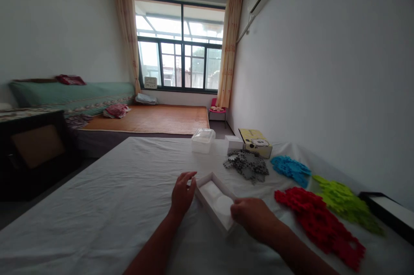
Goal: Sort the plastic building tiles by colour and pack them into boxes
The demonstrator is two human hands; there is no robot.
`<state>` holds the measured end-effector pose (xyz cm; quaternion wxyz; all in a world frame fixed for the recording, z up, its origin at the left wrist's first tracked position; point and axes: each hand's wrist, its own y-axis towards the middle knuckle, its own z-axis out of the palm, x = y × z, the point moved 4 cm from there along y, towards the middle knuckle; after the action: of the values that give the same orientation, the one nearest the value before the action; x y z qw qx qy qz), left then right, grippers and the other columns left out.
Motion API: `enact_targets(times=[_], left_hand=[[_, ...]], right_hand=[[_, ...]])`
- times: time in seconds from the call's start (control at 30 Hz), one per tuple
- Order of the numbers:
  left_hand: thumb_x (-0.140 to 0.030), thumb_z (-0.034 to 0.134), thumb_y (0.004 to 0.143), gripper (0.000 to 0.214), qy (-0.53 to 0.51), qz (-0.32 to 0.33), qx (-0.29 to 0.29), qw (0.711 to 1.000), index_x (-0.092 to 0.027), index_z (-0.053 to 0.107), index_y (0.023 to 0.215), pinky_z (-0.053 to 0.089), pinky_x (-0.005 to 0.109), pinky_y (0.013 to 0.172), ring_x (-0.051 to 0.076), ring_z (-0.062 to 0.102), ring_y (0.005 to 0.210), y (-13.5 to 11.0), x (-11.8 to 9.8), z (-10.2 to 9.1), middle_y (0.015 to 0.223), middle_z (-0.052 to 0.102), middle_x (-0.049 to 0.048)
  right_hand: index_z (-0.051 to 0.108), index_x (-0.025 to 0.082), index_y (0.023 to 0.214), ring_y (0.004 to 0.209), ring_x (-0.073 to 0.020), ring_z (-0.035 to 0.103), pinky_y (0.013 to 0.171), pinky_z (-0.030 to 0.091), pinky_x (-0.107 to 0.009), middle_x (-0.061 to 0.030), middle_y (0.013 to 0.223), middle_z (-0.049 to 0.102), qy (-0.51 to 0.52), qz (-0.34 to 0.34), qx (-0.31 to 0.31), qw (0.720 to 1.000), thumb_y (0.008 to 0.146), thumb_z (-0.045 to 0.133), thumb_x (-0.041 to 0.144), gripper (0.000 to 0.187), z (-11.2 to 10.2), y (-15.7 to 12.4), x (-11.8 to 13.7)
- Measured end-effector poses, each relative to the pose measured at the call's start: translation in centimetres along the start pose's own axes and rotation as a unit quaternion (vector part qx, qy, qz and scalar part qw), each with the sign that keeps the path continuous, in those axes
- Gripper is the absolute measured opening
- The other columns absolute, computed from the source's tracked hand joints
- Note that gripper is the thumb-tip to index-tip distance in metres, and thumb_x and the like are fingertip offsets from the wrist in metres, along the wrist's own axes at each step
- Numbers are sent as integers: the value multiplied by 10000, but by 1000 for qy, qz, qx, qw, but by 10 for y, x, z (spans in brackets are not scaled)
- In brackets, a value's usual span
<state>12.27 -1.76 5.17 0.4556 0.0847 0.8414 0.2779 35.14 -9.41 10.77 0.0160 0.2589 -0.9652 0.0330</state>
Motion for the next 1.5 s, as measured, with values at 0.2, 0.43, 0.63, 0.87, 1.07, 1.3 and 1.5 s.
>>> enact_targets(times=[0.2,0.43,0.63,0.87,1.07,1.3,1.5], left_hand=[[-369,482,861,342,-55,1,121,991,-242,615,1148,516,286,797,193,533,1086,-8,-5,16,1206,558,80],[-439,527,838,498,-144,-34,333,931,-230,505,1289,410,355,985,228,469,1206,-14,-15,16,1338,489,84],[-377,800,573,1044,-139,2,440,887,-247,234,1440,273,410,1089,292,336,1310,-16,-13,6,1483,300,81],[-431,799,565,1050,-158,-17,431,888,-226,253,1439,237,437,1100,342,304,1318,-15,-5,6,1480,306,97],[-481,599,779,672,-231,-75,403,883,-194,411,1358,345,397,1035,298,421,1249,-16,-2,14,1386,451,100],[-492,588,766,608,-248,-68,363,896,-118,544,1244,434,391,944,317,549,1107,-7,-8,16,1210,606,131],[-510,588,758,565,-174,-79,338,922,-153,594,1196,449,346,938,293,559,1103,-3,-9,13,1203,624,90]], right_hand=[[680,269,928,889,-194,625,764,428,-275,-40,959,693,96,42,-49,993,789,433,143,309,-15,-34,-32],[568,270,1197,1072,-270,502,900,397,-364,-51,1116,647,117,-12,-16,993,606,711,260,609,-7,-16,-17],[603,249,1127,1038,-252,507,922,395,-366,-46,1049,650,187,-32,-41,981,601,705,260,536,-1,-8,-22],[562,223,1160,1124,-246,499,852,475,-330,-73,1197,564,448,16,-107,887,754,599,405,446,-18,-14,-71],[557,196,1163,1079,-270,523,865,470,-385,-95,1157,586,342,124,-236,901,678,624,348,513,3,-26,-132],[596,222,1161,1154,-270,507,1027,353,-417,-76,1237,588,209,107,-193,953,690,630,373,496,35,-59,-150],[648,193,1031,1047,-285,588,949,429,-431,-116,1103,658,173,264,-349,882,752,550,445,389,-14,-109,-274]])
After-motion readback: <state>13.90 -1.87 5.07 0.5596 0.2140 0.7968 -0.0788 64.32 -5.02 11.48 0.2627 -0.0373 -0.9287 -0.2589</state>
